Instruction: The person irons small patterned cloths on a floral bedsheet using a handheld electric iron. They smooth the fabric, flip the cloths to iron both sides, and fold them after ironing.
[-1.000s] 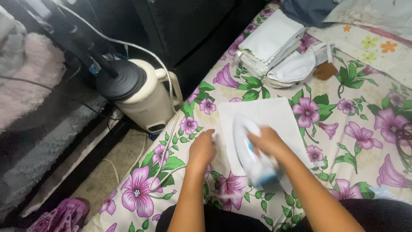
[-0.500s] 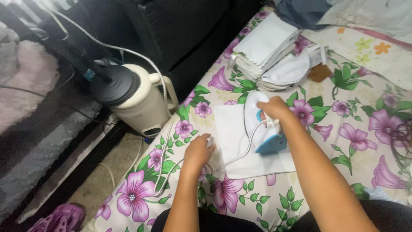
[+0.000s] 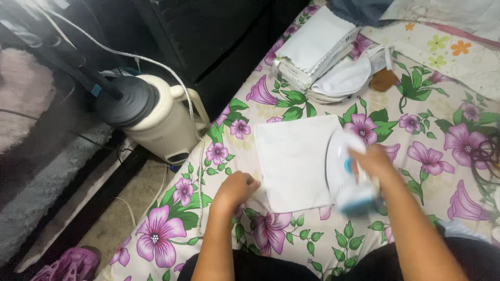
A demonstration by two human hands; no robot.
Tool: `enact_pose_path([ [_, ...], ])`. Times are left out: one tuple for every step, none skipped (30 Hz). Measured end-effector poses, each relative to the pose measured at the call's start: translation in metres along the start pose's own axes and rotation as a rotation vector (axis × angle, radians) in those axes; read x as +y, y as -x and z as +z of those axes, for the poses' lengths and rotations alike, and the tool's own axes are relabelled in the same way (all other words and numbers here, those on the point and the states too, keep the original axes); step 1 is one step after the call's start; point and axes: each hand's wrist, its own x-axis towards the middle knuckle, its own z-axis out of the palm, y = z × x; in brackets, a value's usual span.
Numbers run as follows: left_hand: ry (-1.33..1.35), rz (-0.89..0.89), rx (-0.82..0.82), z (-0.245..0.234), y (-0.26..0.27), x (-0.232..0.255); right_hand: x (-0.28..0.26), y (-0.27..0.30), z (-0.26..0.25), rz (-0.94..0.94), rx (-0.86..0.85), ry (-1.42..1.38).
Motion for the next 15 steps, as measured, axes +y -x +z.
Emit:
enact_pose_path([
  [-0.035,0.038,0.012,0.001,-0.001,-0.002,-0.012,-0.030,-0.006,-0.009,0.012,0.089],
  [-0.014,-0.009,-0.040,0.000,-0.003,-0.004,-0.024,-0.052,-0.013,-0.018,0.025,0.177],
  [0.012,-0.057,-0.095,0.001,-0.005,-0.005,-0.033,-0.063,-0.017,0.140,0.015,-0.085],
  [0.037,-0.104,-0.150,0.002,-0.006,-0.006,-0.039,-0.067,-0.020,0.295,0.004,-0.349],
  [-0.011,0.014,-0.136,0.005,-0.005,-0.006,-0.040,-0.062,-0.023,0.276,0.003,-0.348],
  [-0.059,0.133,-0.121,0.008,-0.003,-0.006,-0.039,-0.054,-0.025,0.257,0.002,-0.347],
  [-0.110,0.248,-0.103,0.006,-0.001,-0.006,-0.040,-0.047,-0.024,0.237,-0.002,-0.348],
  [-0.127,0.158,-0.164,0.003,-0.001,-0.006,-0.036,-0.035,-0.027,0.216,-0.017,-0.280],
  [-0.142,0.068,-0.230,0.002,0.000,-0.007,-0.029,-0.018,-0.026,0.201,-0.031,-0.209],
  [-0.156,-0.023,-0.297,0.003,0.001,-0.009,-0.022,0.002,-0.023,0.205,-0.038,-0.240],
  [-0.142,-0.041,-0.314,0.006,-0.001,-0.012,-0.017,0.023,-0.024,0.207,-0.040,-0.270],
  [-0.127,-0.059,-0.333,0.008,-0.005,-0.016,-0.015,0.042,-0.024,0.226,-0.055,-0.241],
  [-0.112,-0.078,-0.342,0.008,-0.011,-0.022,-0.018,0.056,-0.025,0.236,-0.070,-0.212],
  [-0.040,-0.062,-0.309,0.007,-0.018,-0.029,-0.023,0.069,-0.025,0.239,-0.073,-0.282],
  [0.029,-0.051,-0.279,0.006,-0.022,-0.038,-0.026,0.083,-0.021,0.245,-0.079,-0.353],
])
